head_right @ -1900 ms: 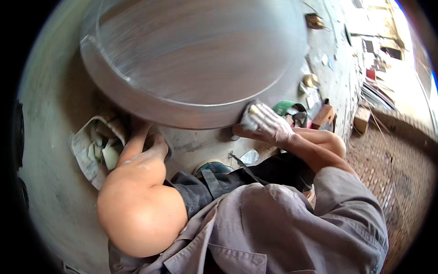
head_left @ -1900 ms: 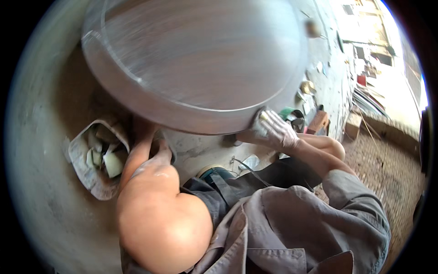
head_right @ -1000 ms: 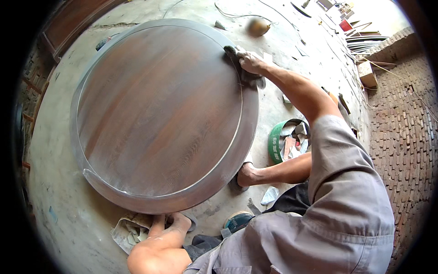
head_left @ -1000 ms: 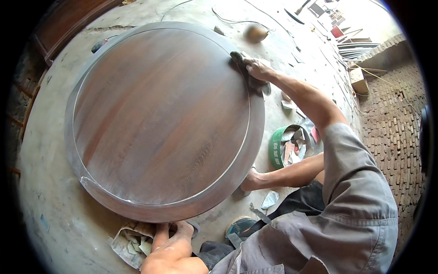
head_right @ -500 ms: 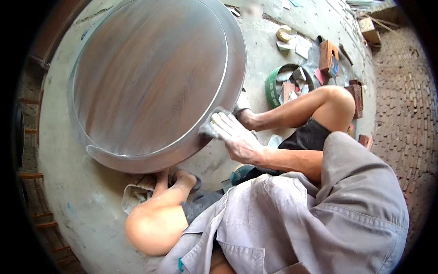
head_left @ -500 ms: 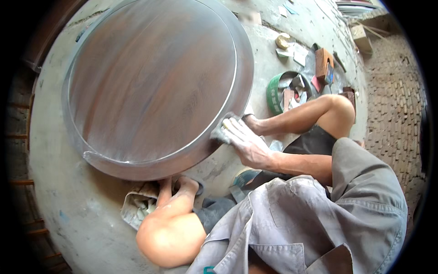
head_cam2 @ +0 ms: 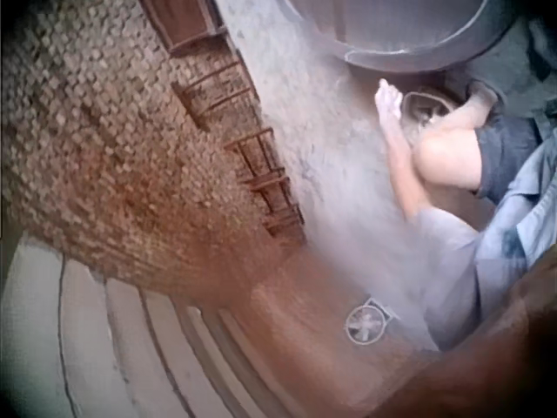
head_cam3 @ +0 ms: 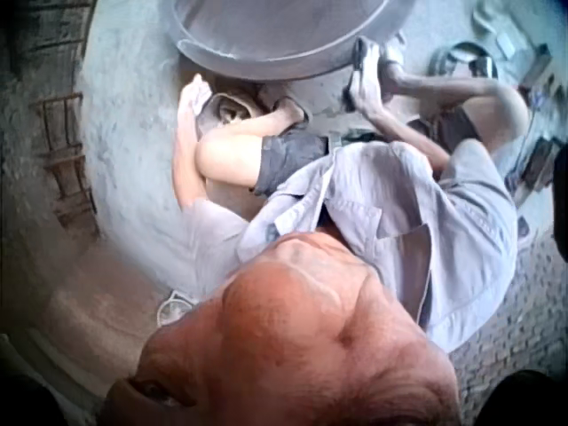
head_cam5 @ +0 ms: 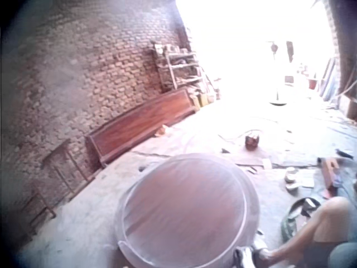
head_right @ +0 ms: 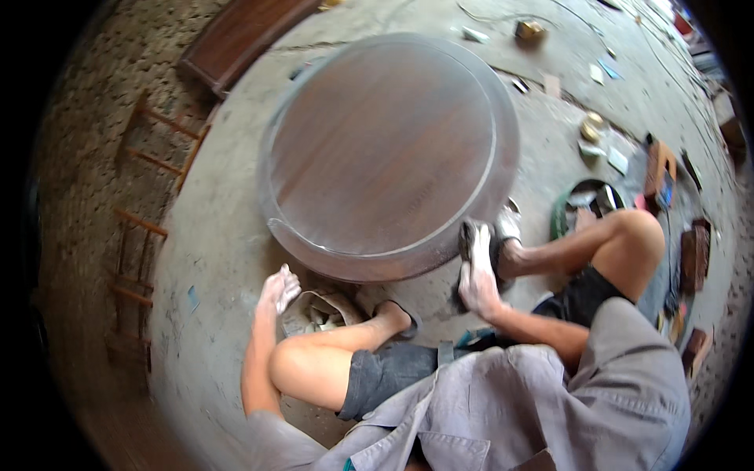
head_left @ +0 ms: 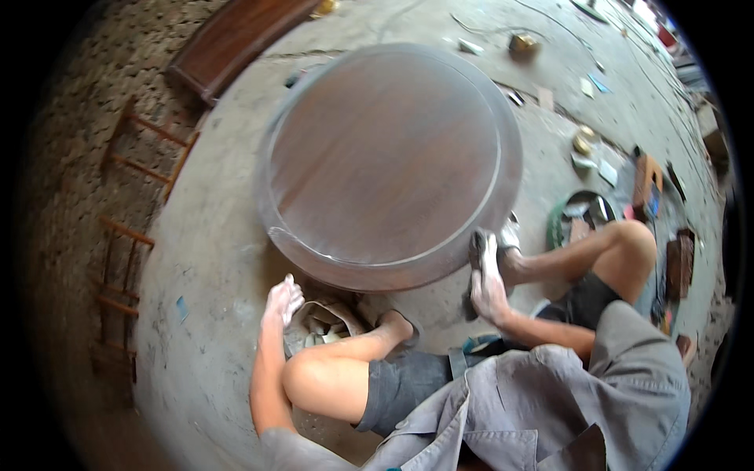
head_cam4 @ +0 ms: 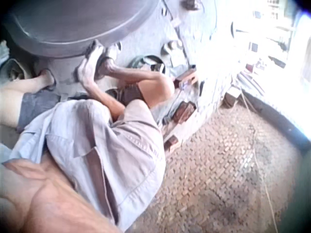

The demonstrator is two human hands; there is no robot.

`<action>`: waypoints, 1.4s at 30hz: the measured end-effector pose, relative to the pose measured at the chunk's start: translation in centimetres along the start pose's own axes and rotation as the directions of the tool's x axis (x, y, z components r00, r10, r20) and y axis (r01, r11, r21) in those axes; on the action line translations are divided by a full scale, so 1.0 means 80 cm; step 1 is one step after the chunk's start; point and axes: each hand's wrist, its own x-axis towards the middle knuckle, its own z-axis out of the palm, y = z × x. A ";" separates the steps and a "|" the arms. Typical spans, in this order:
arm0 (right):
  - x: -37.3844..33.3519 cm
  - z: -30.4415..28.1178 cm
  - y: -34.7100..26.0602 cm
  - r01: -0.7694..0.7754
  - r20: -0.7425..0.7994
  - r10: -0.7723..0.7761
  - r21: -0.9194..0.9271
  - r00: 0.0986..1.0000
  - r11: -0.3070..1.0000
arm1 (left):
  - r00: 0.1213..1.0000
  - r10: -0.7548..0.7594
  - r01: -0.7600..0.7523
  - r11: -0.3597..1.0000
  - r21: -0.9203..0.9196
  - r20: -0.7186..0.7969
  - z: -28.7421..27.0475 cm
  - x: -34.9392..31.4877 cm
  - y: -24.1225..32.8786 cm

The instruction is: The person scrubs a round wooden table with a sponge, then wipes it with a yellow cloth and a grey cloth. The person sits on the floor while performing the task.

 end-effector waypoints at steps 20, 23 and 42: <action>0.158 -0.030 0.086 0.014 -0.169 -0.035 -0.125 0.985 0.992 | 0.999 0.037 -0.002 0.756 -0.655 0.039 0.184 -0.038 -0.058; 0.285 -0.106 0.146 0.119 -0.068 -0.136 -0.206 0.988 0.971 | 0.995 0.044 0.035 0.660 -0.751 0.085 0.296 -0.079 -0.062; 0.091 -0.041 0.011 0.885 0.781 -0.506 -0.121 0.364 0.450 | 0.712 0.700 -0.592 0.633 0.499 -0.044 0.142 -0.232 0.127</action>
